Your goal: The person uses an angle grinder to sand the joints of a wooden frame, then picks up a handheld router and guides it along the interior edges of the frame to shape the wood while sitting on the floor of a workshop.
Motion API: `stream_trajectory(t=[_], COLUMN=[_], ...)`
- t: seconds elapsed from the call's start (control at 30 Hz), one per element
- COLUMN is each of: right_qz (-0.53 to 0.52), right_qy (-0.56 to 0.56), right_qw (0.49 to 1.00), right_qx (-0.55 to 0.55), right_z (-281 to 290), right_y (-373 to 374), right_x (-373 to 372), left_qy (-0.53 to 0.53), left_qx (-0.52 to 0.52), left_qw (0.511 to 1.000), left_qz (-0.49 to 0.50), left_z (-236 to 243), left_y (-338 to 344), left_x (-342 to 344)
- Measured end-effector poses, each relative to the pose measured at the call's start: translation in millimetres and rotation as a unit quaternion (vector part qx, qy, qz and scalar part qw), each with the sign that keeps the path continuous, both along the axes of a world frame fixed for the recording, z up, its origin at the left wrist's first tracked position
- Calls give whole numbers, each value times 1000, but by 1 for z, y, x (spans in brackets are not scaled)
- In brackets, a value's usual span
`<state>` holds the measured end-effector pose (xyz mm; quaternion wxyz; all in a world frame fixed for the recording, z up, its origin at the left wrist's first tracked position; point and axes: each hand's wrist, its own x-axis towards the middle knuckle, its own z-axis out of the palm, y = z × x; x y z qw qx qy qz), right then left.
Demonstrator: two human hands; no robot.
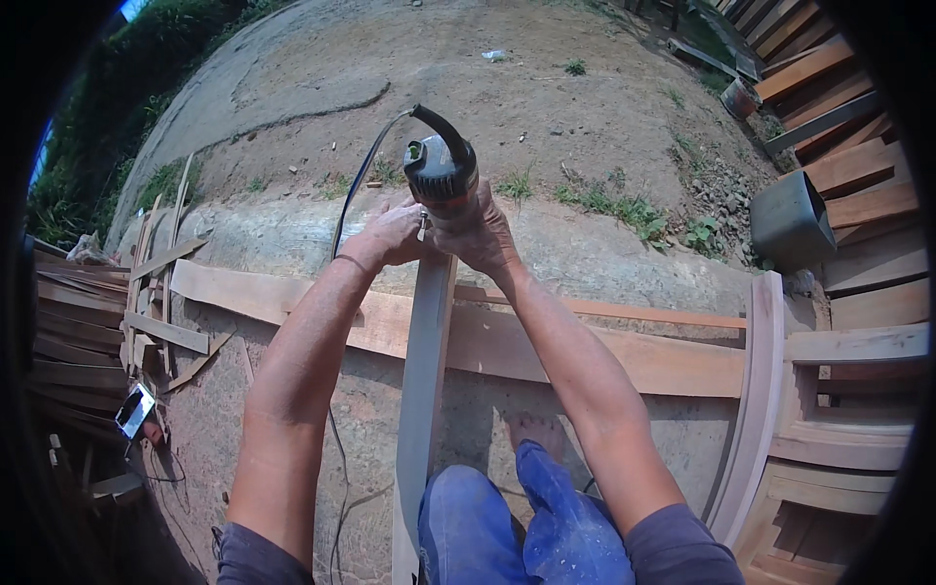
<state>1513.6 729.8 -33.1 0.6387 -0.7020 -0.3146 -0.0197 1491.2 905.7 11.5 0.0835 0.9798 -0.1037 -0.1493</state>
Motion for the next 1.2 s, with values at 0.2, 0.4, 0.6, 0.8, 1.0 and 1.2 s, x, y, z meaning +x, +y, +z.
stream_trajectory(t=[0.2,0.4,0.6,0.8,1.0,1.2], right_qz=[-44,-7,-36,-12,-42,-43], right_qy=[-95,-91,-81,-61,43,84], right_qw=[992,994,994,998,998,993], right_qx=[-74,-67,-64,-14,1,-68], right_z=[2,22,16,40,39,47], right_y=[-8,-18,-10,-7,-33,-42], right_x=[-55,-112,-157,-204,-271,-353], left_qy=[1,15,34,6,67,-29], left_qx=[-32,-163,-135,-90,-137,-180], left_qw=[999,985,989,992,985,981], left_qz=[-19,-51,-54,-89,-79,-71], left_z=[-9,14,-1,-29,-3,9], left_y=[4,-13,0,23,-24,-27], left_x=[-59,-112,-152,-185,-256,-351])
